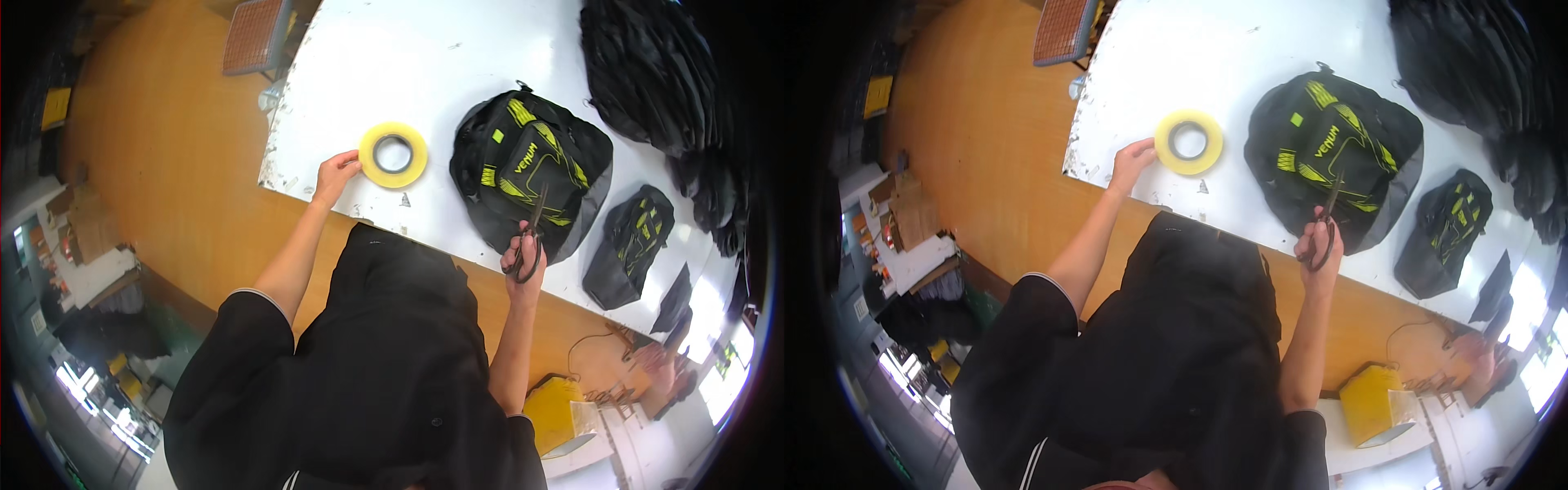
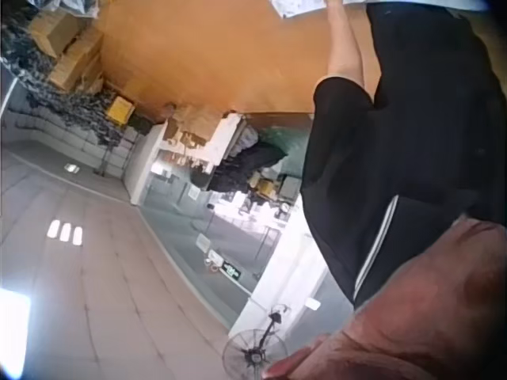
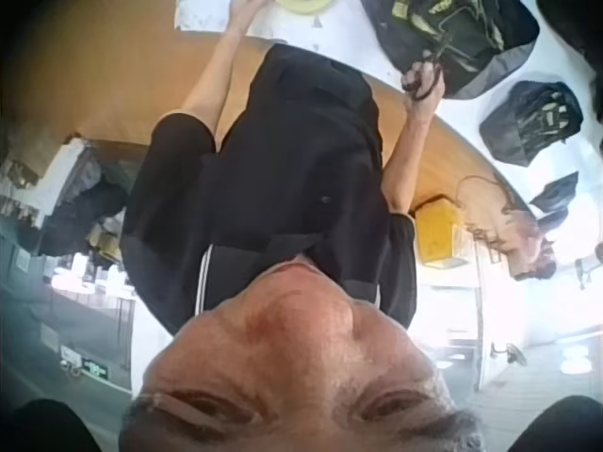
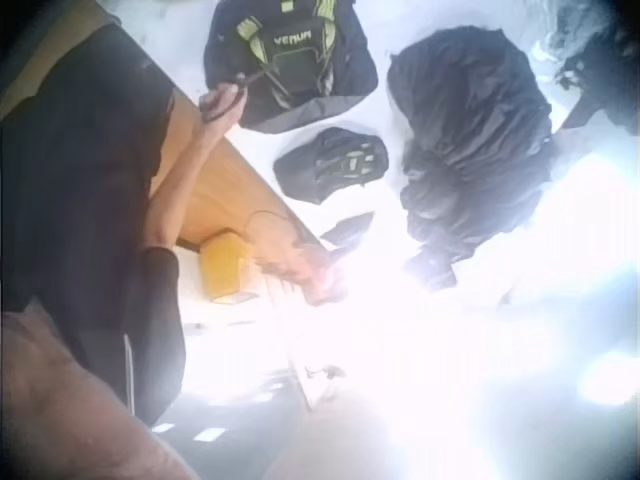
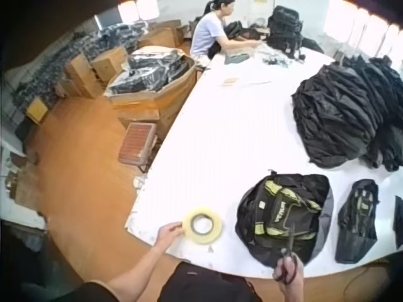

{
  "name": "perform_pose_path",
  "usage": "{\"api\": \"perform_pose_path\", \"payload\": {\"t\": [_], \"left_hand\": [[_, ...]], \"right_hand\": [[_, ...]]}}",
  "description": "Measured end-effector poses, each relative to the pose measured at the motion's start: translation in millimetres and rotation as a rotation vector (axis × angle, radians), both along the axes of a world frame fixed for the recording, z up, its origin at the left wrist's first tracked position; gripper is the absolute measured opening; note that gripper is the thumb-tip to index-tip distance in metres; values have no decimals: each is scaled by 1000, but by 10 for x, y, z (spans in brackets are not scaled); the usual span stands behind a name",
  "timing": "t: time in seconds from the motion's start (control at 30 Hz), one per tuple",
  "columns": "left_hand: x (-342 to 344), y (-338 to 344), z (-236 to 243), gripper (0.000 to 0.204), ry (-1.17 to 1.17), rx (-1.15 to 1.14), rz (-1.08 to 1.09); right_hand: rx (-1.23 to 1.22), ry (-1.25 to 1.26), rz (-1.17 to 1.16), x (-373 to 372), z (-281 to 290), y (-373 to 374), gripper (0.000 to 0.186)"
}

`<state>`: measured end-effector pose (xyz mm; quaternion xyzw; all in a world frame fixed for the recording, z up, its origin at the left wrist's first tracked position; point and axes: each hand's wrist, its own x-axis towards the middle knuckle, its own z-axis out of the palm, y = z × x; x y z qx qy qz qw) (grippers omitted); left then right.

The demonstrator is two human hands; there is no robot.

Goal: The person prepares backpacks by cutting pieces of tape with scissors and sticking the tape onto the bags, then stacking them on a work table.

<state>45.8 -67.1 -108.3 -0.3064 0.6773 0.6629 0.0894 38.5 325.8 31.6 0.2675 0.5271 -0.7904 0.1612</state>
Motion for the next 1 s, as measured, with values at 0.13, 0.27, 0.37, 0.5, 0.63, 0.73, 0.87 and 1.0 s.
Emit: {"api": "perform_pose_path", "payload": {"t": [0.13,0.27,0.37,0.5,0.63,0.73,0.87,1.0], "left_hand": [[3,-75,-33,23,-34,-36,-44],[32,-81,-38,20,3,-102,-82],[55,-140,-93,20,-21,-127,-92],[71,-155,-78,24,31,-191,-76],[2,-134,-45,30,27,-220,-168],[-23,-165,-46,29,15,-230,-219],[0,-179,-91,25,-2,-222,-209],[-5,-147,-103,19,18,-276,-225]], "right_hand": [[-112,-31,233,-104,75,-365,45],[-135,-71,449,-236,58,-771,46],[-45,-74,555,-302,44,-1100,44],[341,-74,717,-415,-166,-1548,44],[704,49,785,-515,-576,-1877,51],[929,244,812,-558,-642,-2086,49],[883,207,840,-544,-683,-2252,48],[962,214,988,-445,-793,-2384,48]]}}
